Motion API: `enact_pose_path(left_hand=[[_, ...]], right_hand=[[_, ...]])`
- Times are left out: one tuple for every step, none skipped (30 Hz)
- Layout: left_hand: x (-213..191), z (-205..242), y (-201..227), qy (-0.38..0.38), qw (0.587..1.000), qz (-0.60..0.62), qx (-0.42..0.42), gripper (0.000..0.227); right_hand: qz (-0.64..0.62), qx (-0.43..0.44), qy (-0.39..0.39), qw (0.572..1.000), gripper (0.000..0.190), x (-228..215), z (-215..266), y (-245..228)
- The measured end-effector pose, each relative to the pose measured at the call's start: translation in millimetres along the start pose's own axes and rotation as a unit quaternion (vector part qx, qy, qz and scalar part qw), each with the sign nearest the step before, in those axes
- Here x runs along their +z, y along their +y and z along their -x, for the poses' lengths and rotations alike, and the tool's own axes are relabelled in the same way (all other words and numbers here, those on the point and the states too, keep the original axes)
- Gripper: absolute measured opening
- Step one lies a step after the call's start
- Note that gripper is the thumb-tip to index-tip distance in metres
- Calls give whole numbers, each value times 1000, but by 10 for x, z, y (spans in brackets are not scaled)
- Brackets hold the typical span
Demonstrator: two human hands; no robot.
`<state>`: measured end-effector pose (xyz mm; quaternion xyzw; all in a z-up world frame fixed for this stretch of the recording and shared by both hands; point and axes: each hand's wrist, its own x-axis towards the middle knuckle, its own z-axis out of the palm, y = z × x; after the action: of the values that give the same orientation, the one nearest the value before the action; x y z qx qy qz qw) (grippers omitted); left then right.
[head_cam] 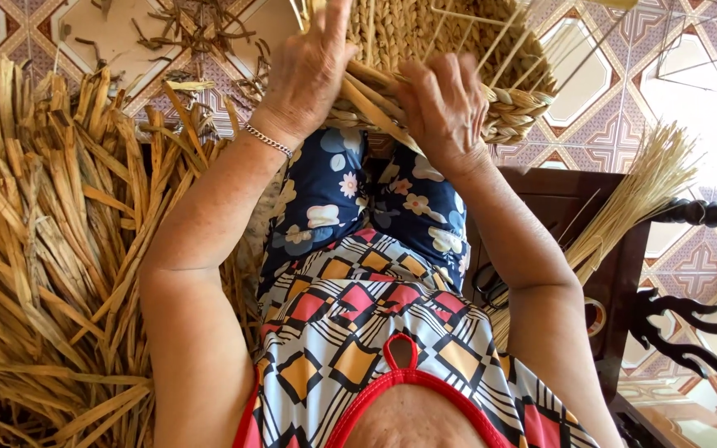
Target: The person weaves a basket by hand, threading and wrapping dried plant fibers around the basket frame.
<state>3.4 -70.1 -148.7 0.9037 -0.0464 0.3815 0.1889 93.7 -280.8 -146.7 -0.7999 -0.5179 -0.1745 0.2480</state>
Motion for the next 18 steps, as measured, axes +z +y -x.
enact_pose_path(left_hand=[[29,32,-18,-6,1000,-26,-7,36],[112,68,-48,-6,1000,-25,-6,36],[192,107,-79,-80,994,-79,-6,30],[257,170,-99,-156,979,-132,-7,25],[258,126,-94,-158,979,-131,-7,25],[277,54,-98,-245,960,-130,-46,22],[295,-19,-103,-330,932,-127,-83,21],[327,-22,-135,-328,932,-127,-83,21],[359,-25,-167,-348,929,-79,-97,14],[388,-29,-204,-368,923,-32,-110,15],[354,14,-235,-367,923,-32,-109,15],[320,49,-270,-274,957,63,-74,7],[287,84,-307,-177,971,157,-35,15],[150,37,-274,-177,971,158,-35,15],[15,-9,-242,-243,948,198,-65,22],[-126,-43,-202,-308,917,238,-95,30],[-214,-99,-142,-309,916,238,-96,30],[-298,-169,-89,-315,908,262,-91,36]], right_hand=[[38,-34,30,998,24,-106,-95,-55],[39,-34,30,998,24,-174,-106,-85],[63,-61,17,996,33,-241,-116,-120],[84,-89,2,993,41,-307,-111,-172],[83,-87,1,993,41,-307,-75,-187],[61,-78,-43,994,41,-311,-55,-181],[39,-68,-87,993,40,-316,-36,-175],[40,-68,-87,993,40,-263,12,-112],[-2,-35,-125,992,31,-211,59,-50],[-45,-1,-161,986,23,-154,105,12],[-44,-1,-160,986,23,-224,41,8],[-68,45,-206,975,21,-293,-25,5],[-92,90,-250,960,19,-361,-91,3],[-92,90,-251,959,19,-376,-137,3],[-72,67,-204,974,18,-390,-182,3],[-52,44,-157,985,18,-404,-216,-7],[-53,45,-158,985,18,-410,-291,-73],[-9,-28,-83,996,13,-416,-376,-133]])
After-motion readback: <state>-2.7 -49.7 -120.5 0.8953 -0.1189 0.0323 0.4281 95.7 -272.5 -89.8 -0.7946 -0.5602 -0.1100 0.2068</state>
